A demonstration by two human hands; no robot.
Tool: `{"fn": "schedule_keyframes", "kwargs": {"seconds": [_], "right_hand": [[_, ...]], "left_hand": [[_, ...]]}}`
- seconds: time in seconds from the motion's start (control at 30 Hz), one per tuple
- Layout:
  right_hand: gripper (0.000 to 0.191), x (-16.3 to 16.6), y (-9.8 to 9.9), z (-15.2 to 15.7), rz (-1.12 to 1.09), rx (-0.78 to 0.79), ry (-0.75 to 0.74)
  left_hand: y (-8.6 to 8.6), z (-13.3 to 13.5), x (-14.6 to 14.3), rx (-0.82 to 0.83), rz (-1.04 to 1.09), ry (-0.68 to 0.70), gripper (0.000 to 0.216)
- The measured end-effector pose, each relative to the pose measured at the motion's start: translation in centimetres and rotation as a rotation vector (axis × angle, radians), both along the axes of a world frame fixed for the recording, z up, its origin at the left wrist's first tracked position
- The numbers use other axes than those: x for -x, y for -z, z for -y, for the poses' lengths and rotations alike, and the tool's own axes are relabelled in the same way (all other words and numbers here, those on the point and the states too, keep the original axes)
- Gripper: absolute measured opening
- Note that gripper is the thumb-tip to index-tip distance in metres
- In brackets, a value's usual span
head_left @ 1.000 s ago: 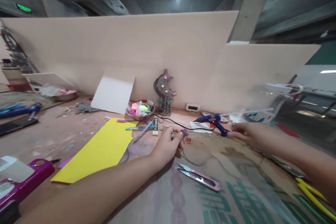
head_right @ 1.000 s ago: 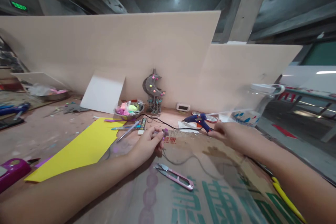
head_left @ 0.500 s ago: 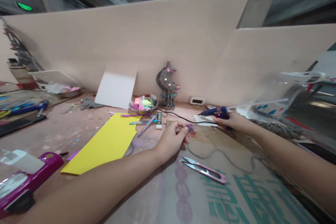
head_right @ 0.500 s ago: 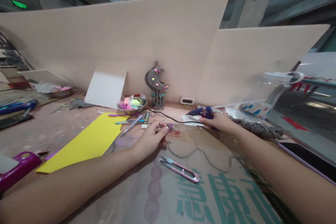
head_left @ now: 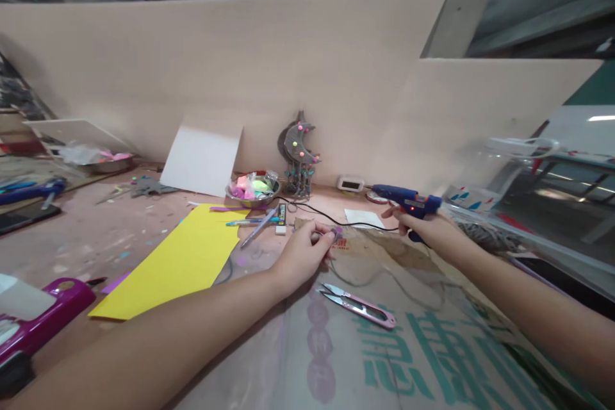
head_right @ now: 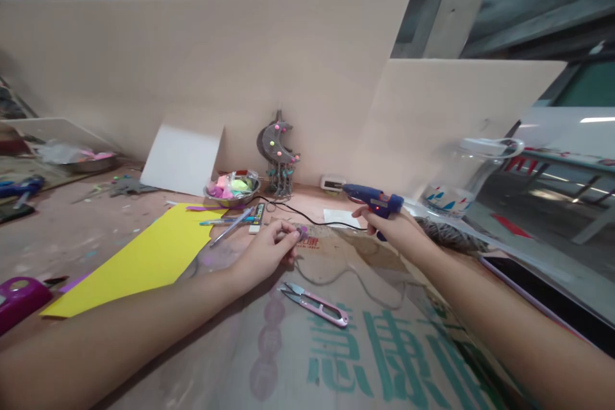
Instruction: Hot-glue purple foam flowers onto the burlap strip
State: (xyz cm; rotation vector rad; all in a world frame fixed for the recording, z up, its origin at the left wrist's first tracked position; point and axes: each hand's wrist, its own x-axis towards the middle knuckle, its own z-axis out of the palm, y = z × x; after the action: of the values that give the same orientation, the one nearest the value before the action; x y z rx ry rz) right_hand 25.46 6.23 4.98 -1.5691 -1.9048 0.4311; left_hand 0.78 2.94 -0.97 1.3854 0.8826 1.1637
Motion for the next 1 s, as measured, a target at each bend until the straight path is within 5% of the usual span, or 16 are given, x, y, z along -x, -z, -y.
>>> {"fn": "schedule_keyframes", "kwargs": {"seconds": [0.27, 0.5, 1.0], "right_hand": [[0.029, 2.8, 2.4, 6.6, -0.122, -0.019, -0.082], [0.027, 2.3, 4.7, 6.1, 0.032, -0.004, 0.002], [0.027, 3.2, 3.8, 6.6, 0.069, -0.021, -0.032]], "left_hand": [[0.3, -0.1, 0.1, 0.017, -0.009, 0.013, 0.027], [0.0, 0.2, 0.2, 0.009, -0.064, 0.012, 0.028], [-0.2, 0.4, 0.1, -0.026, -0.136, -0.001, 0.023]]}}
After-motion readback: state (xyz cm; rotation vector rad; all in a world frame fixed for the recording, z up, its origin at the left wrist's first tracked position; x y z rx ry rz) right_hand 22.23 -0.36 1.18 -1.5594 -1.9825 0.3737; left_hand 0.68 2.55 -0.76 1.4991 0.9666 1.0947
